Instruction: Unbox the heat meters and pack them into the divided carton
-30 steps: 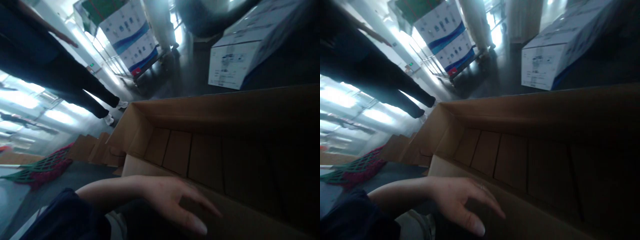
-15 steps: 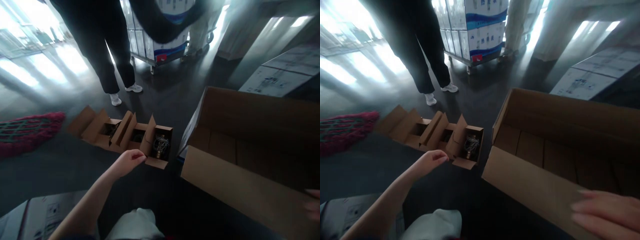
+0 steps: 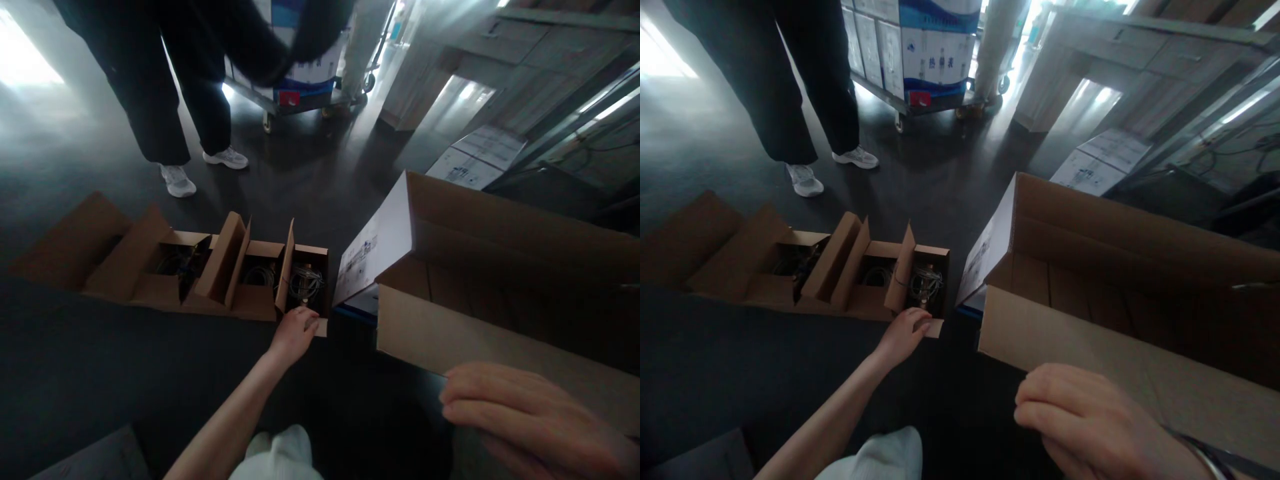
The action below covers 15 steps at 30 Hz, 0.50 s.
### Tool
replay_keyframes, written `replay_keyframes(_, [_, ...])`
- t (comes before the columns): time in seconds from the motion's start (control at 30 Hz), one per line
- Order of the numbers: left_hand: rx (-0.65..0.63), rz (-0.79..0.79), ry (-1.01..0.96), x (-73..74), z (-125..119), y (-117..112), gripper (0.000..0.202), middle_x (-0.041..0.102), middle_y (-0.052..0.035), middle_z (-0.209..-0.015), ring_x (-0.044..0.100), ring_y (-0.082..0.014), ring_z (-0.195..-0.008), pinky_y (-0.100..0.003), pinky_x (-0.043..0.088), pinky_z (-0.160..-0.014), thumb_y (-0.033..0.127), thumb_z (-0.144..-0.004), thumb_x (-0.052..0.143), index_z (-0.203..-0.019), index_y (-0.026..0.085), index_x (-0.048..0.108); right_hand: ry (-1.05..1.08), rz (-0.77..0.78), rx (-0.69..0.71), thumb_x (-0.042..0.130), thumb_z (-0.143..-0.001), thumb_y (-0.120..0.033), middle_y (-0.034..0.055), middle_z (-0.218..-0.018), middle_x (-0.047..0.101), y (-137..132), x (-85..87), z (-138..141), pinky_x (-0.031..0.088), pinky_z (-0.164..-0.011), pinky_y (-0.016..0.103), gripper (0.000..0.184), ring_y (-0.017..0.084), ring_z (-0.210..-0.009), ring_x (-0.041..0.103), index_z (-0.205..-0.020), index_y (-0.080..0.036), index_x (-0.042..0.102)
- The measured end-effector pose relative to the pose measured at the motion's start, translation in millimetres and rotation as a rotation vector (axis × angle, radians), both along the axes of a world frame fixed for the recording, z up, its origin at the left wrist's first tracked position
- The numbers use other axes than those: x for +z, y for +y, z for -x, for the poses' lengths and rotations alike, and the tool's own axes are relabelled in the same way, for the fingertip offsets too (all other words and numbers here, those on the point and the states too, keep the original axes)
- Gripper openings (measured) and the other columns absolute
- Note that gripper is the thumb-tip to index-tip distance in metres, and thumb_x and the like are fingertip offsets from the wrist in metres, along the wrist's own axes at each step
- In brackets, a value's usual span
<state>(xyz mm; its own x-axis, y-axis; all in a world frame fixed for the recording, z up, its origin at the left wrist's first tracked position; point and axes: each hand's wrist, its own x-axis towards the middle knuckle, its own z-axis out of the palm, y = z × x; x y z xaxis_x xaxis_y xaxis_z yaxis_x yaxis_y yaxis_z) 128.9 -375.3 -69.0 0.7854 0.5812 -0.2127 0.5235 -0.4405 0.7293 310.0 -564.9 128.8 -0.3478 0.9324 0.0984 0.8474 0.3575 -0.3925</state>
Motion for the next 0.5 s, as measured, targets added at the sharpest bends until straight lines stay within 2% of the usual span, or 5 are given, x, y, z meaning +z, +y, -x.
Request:
replay_keyframes(0.1, [-0.145, -0.103, 0.144, -18.8, -11, -3, 0.041, 0.056, -0.0092, -0.12, 0.048, -0.0221, -0.113, -0.032, 0.036, -0.097, 0.03, -0.077, 0.058, -0.116, 0.015, 0.055, 0.046, 0.076, -0.049, 0.043, -0.078, -0.006, 0.0033, -0.081, 0.064, 2, -5.3, 20, 0.049, -0.065, 0.017, 0.026, 0.011, -0.075, 0.061, -0.091, -0.02, 0.06])
replay_keyframes(0.2, [-0.182, -0.157, 0.194, -34.0, -21, -8, 0.059, 0.055, -0.015, -0.119, 0.045, -0.03, -0.114, -0.041, 0.029, -0.101, 0.04, -0.067, 0.067, -0.117, 0.012, 0.053, 0.132, 0.136, -0.039, 0.036, -0.074, 0.0, 0.0016, -0.079, 0.063, 6, -23.5, 42, 0.044, -0.061, 0.017, 0.031, 0.009, -0.07, 0.058, -0.086, -0.019, 0.057])
replay_keyframes(0.27, [-0.167, -0.194, 0.217, -40.2, -25, -10, 0.053, 0.057, -0.0157, -0.113, 0.047, -0.0309, -0.111, -0.042, 0.029, -0.099, 0.038, -0.067, 0.067, -0.111, 0.011, 0.056, 0.186, 0.173, -0.017, 0.036, -0.072, 0.001, 0.0011, -0.079, 0.063, 9, -39.6, 52, 0.042, -0.06, 0.019, 0.03, 0.009, -0.071, 0.056, -0.085, -0.018, 0.056])
replay_keyframes(0.37, [-0.137, -0.235, 0.247, -42.8, -22, -13, 0.032, 0.06, -0.0158, -0.104, 0.05, -0.0303, -0.104, -0.041, 0.034, -0.093, 0.029, -0.07, 0.06, -0.096, 0.01, 0.06, 0.207, 0.196, -0.01, 0.041, -0.068, -0.001, 0.0007, -0.081, 0.063, 16, -63.7, 60, 0.04, -0.062, 0.021, 0.028, 0.01, -0.072, 0.054, -0.084, -0.018, 0.057])
replay_keyframes(0.5, [-0.159, -0.262, 0.266, -40.6, 5, -29, 0.024, 0.062, -0.0131, -0.1, 0.053, -0.0275, -0.101, -0.039, 0.036, -0.091, 0.022, -0.072, 0.05, -0.09, 0.012, 0.062, 0.094, 0.217, -0.032, 0.051, -0.066, -0.005, -0.0015, -0.085, 0.064, 28, -95.4, 73, 0.04, -0.064, 0.021, 0.023, 0.01, -0.075, 0.055, -0.083, -0.018, 0.06])
